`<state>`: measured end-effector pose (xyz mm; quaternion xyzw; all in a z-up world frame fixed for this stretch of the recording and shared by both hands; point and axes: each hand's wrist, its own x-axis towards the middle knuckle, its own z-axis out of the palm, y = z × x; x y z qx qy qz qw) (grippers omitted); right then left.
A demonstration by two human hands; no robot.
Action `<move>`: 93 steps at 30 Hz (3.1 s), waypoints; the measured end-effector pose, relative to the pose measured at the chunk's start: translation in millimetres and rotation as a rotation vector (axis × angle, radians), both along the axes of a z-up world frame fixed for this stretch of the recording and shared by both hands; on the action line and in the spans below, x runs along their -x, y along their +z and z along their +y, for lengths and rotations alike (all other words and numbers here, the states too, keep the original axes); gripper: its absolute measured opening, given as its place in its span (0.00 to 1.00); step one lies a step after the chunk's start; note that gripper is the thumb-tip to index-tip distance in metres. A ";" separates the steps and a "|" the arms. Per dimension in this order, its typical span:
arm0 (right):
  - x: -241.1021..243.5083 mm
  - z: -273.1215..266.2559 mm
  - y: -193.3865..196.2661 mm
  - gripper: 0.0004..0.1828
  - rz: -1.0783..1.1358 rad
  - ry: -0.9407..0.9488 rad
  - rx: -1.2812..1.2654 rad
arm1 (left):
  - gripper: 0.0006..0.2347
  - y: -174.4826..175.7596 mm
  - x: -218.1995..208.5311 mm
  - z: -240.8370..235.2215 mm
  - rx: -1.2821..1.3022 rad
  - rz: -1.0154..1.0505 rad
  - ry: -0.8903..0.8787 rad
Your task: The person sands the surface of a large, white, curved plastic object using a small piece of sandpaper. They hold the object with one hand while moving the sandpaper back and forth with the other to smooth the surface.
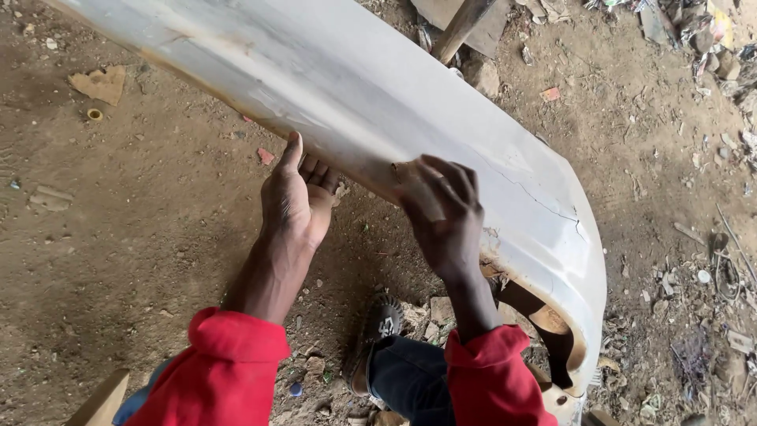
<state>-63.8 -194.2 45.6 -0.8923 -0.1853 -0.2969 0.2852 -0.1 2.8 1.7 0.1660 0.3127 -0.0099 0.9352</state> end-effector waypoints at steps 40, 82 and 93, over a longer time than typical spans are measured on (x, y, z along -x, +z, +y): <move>-2.1 9.5 -13.5 0.14 0.059 0.039 0.019 | 0.17 9.9 3.8 8.5 -0.009 -0.005 -0.035; 7.9 5.6 0.4 0.09 -0.073 0.037 0.068 | 0.12 -37.2 -14.6 -5.4 0.027 -0.034 0.020; 4.4 -3.7 -16.0 0.10 -0.023 -0.004 0.086 | 0.12 -15.3 -9.3 -2.7 0.065 -0.042 0.013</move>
